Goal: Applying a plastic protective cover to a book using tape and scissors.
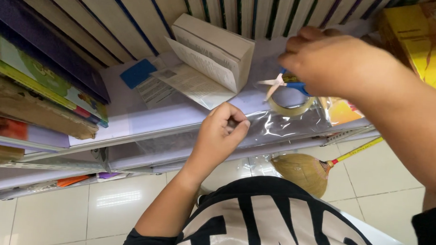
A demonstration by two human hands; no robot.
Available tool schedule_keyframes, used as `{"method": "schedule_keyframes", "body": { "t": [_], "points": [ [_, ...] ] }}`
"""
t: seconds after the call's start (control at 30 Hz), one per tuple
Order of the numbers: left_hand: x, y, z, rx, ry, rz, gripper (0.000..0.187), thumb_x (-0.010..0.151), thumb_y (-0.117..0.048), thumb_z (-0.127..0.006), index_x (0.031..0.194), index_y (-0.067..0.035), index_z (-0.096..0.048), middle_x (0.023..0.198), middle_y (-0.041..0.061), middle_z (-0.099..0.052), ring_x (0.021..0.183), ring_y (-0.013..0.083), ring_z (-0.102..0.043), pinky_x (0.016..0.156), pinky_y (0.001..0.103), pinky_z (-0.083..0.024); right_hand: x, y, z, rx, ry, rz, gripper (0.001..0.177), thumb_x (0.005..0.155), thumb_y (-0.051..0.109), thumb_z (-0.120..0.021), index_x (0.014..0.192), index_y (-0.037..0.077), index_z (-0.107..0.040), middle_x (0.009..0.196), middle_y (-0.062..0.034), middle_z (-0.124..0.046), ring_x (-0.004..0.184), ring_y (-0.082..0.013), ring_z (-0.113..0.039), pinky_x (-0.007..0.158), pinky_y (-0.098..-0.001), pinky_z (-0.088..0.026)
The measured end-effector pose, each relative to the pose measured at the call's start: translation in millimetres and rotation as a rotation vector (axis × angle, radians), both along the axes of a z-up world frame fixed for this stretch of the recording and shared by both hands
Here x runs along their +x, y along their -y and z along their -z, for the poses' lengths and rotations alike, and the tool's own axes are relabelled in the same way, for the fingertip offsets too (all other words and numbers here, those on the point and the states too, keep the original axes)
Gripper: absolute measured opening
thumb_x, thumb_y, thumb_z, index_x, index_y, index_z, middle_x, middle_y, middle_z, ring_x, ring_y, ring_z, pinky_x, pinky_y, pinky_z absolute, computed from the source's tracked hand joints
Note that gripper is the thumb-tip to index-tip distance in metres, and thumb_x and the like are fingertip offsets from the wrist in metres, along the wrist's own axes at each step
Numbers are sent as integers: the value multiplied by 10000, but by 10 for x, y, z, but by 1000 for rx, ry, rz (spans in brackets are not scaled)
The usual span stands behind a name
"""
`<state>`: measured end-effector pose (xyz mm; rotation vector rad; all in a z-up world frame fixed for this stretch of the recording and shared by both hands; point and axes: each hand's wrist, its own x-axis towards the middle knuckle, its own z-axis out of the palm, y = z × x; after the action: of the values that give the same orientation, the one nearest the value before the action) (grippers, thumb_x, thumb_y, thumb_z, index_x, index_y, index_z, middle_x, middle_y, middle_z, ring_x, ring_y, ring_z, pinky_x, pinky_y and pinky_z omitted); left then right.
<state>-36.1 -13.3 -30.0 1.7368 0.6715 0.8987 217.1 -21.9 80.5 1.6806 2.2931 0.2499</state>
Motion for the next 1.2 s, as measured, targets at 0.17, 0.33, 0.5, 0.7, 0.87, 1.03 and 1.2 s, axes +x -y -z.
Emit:
{"method": "schedule_keyframes", "body": {
  "t": [0.17, 0.33, 0.5, 0.7, 0.87, 1.03, 1.2],
  "points": [
    [-117, -75, 40, -113, 51, 2, 129, 940, -42, -706, 956, -28, -579, 873, -20, -610, 711, 8, -523, 619, 172, -457, 568, -234, 403, -168, -239, 115, 834, 595, 234, -849, 1384, 220, -576, 1313, -60, -586, 1284, -285, -513, 1055, -398, -445],
    [-253, -172, -46, -191, 108, 43, 130, 953, -33, -695, 976, -39, -567, 861, -32, -607, 721, 2, -534, 615, 162, -445, 712, -275, 791, -307, -272, 273, 834, 680, 290, -846, 1463, 290, -561, 1393, -94, -544, 1318, -284, -503, 1095, -381, -428],
    [-328, -256, -438, -45, -12, -43, 151, 975, -62, -714, 996, -34, -566, 864, -18, -584, 755, 24, -518, 636, 185, -452, 470, -113, 596, 6, -609, 140, 545, 795, 351, -782, 1307, 178, -714, 1212, -133, -632, 1060, -293, -624, 915, -393, -508],
    [-250, -407, -829, 233, -191, 109, 207, 970, -105, -718, 1096, -21, -576, 899, 24, -643, 837, 89, -611, 736, 244, -537, -449, 25, 388, 54, -1246, -215, 283, 819, 220, -833, 1055, 84, -760, 949, -36, -679, 909, -164, -659, 757, -300, -527],
    [-378, -595, -874, 295, -298, 58, 247, 957, -163, -705, 1124, -21, -590, 946, 83, -707, 878, 146, -698, 754, 287, -571, -559, -152, 715, 37, -1352, -199, 114, 874, 142, -810, 918, 53, -754, 861, -27, -658, 863, -132, -628, 746, -278, -502],
    [-630, -868, -534, 440, -500, -180, 268, 986, -226, -671, 1152, -15, -665, 1005, 164, -740, 897, 307, -706, 793, 393, -547, -716, -296, 1100, -124, -1599, -104, 115, 918, 140, -755, 915, 27, -734, 872, 4, -676, 839, -87, -620, 752, -254, -497],
    [-849, -988, 30, 401, -543, 67, 327, 901, -253, -730, 1122, -15, -696, 1052, 162, -733, 924, 320, -700, 829, 400, -543, -989, -431, 1499, -233, -1745, -9, 175, 1016, 172, -675, 1073, 7, -693, 923, 5, -651, 833, -72, -550, 733, -250, -466]
  ]
}}
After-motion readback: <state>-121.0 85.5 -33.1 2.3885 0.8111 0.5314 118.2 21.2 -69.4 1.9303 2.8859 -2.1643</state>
